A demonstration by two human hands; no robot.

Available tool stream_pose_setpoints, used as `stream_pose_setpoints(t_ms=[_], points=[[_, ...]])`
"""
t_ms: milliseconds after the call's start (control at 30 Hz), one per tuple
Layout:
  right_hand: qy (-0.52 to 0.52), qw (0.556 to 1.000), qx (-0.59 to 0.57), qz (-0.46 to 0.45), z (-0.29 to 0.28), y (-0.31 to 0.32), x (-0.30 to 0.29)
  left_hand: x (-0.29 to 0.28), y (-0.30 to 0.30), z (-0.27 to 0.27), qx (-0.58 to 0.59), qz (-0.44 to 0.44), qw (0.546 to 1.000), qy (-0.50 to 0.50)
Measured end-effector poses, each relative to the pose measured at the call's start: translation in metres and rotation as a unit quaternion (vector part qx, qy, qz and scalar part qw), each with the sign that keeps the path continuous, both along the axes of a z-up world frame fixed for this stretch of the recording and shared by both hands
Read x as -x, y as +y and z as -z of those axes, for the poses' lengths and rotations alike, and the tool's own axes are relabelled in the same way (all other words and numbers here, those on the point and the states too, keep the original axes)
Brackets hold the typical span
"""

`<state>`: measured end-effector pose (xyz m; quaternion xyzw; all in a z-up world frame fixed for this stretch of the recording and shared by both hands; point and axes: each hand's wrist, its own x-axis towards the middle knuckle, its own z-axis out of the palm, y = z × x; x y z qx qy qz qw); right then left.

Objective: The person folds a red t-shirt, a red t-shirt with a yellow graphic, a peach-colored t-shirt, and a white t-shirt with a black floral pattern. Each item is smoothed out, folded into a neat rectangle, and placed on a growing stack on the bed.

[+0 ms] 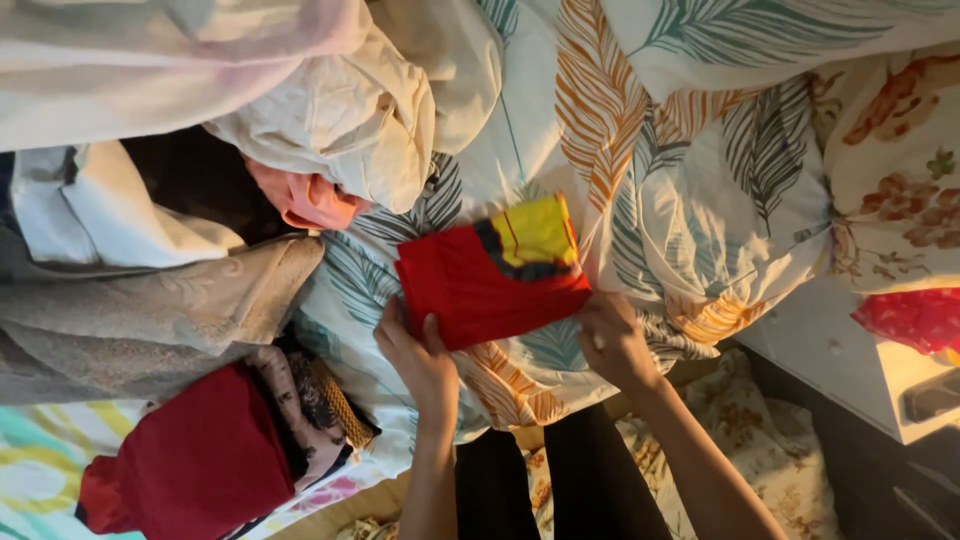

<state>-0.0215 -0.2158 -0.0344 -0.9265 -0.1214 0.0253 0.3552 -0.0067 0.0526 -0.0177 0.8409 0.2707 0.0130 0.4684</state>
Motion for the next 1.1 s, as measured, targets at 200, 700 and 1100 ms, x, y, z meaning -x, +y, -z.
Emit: stream_pose_setpoints(t_ms=[200,700,1100], points=[[0.077,0.978,-0.083,0.175,-0.004,0.021,-0.050,-0.001,-0.014,0.037,-0.073,0.020,0.997,0.029],[0.300,0.864,-0.340,0.220,-0.083,0.029,-0.051,0.037,-0.009,-0.042,0.372,-0.101,0.923,0.014],[0.323,0.840,-0.420,0.114,-0.150,0.331,0.002,0.134,0.283,-0.132,0.104,-0.318,0.942,-0.024]])
